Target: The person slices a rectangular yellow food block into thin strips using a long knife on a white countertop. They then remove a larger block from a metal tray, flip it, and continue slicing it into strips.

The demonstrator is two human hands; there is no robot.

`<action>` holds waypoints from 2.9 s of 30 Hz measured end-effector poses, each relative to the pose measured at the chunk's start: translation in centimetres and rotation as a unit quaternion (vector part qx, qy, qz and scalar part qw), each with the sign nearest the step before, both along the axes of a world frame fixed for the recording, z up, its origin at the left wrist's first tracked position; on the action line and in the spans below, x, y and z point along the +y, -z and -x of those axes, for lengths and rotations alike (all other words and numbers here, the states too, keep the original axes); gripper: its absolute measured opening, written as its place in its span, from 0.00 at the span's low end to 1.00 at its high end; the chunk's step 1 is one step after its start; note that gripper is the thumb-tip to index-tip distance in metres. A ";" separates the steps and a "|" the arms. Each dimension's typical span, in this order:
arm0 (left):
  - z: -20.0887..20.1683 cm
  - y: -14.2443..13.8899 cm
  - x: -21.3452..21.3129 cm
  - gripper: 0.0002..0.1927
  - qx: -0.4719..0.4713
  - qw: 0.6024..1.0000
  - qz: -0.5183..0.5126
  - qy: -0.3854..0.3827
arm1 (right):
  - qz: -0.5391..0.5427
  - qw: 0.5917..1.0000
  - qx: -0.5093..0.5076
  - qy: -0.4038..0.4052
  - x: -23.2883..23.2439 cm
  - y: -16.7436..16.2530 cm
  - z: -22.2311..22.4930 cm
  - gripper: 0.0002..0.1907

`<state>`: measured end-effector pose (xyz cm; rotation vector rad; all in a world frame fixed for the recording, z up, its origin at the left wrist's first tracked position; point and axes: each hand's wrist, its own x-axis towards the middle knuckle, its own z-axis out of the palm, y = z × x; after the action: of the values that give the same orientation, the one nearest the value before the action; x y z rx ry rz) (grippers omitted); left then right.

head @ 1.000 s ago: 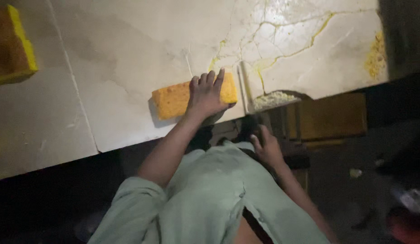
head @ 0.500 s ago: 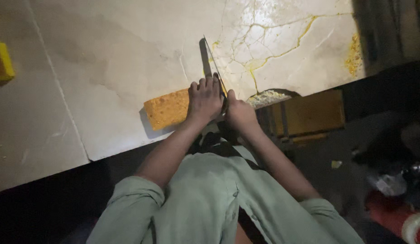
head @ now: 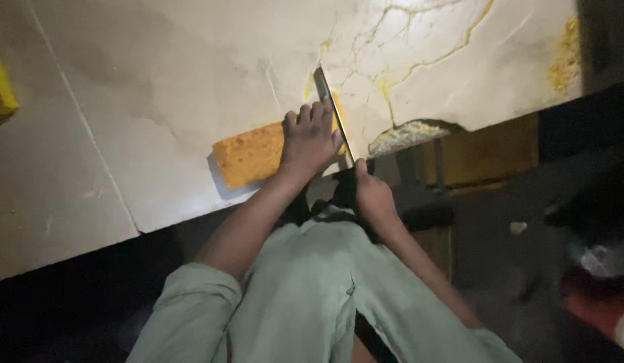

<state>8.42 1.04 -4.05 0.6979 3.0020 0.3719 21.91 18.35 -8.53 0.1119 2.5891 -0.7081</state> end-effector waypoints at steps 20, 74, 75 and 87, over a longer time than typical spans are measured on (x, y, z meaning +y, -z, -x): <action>0.4 -1.5 0.6 0.22 0.002 0.998 0.026 -0.053 | 0.136 0.987 0.029 -0.085 7.1 0.2 -2.3 0.30; -1.1 -1.0 -4.0 0.37 0.027 0.998 0.011 -0.058 | 0.013 0.994 -0.104 -0.031 -2.3 -7.0 1.0 0.25; -1.1 -1.0 -4.1 0.37 0.011 0.998 -0.006 -0.056 | 0.012 0.991 -0.106 -0.075 -0.9 -7.4 -1.7 0.29; -1.3 -1.4 -4.7 0.36 0.035 0.999 -0.004 -0.034 | -0.037 0.993 -0.048 -0.097 -4.8 -3.9 6.5 0.28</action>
<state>9.71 -3.71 -2.61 0.6249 3.0979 0.3708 15.44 13.52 -4.66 -0.0810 2.4919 -0.5221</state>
